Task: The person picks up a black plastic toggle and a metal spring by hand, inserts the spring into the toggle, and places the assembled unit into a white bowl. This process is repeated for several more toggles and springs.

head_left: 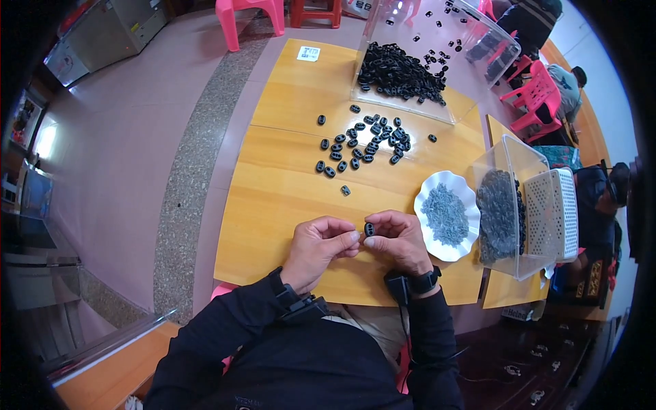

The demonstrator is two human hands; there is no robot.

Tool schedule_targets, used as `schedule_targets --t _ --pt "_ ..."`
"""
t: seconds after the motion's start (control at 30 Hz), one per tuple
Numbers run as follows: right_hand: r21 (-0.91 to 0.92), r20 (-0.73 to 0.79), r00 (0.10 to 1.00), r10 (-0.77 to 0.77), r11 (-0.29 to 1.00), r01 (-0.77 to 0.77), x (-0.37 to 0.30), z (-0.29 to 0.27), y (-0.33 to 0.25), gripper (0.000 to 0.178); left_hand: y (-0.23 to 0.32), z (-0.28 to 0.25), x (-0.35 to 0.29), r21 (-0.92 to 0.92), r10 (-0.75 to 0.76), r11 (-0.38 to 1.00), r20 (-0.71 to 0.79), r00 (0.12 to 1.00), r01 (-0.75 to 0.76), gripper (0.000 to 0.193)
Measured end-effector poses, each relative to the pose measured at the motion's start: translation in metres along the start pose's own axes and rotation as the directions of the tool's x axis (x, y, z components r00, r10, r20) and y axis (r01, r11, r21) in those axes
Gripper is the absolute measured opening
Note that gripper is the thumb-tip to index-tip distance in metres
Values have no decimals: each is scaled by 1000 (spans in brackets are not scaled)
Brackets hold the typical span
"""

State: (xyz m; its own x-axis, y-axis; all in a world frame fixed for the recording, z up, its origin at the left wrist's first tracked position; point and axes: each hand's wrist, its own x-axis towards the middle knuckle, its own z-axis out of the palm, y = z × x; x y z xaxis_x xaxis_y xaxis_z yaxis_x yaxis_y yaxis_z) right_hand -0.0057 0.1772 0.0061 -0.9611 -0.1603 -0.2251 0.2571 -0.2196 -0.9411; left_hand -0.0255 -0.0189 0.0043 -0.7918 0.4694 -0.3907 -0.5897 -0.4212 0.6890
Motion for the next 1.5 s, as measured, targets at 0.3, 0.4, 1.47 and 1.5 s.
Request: schedule_targets --t 0.3,0.4,1.47,1.5 --pt "-12 3 1000 21 1000 -21 -1 1 -1 32 0 1 0 4 -24 1000 1 1000 24 17" --pt "-19 9 1000 14 1000 -13 0 1 0 32 1 0 -1 9 -25 1000 5 1000 25 17" --pt "-24 42 999 24 999 -23 -1 2 -2 32 3 1 -1 -12 -40 999 25 999 41 17" --pt "-37 50 999 13 999 -11 -1 2 -1 32 2 0 -1 -11 -49 999 28 998 50 16"
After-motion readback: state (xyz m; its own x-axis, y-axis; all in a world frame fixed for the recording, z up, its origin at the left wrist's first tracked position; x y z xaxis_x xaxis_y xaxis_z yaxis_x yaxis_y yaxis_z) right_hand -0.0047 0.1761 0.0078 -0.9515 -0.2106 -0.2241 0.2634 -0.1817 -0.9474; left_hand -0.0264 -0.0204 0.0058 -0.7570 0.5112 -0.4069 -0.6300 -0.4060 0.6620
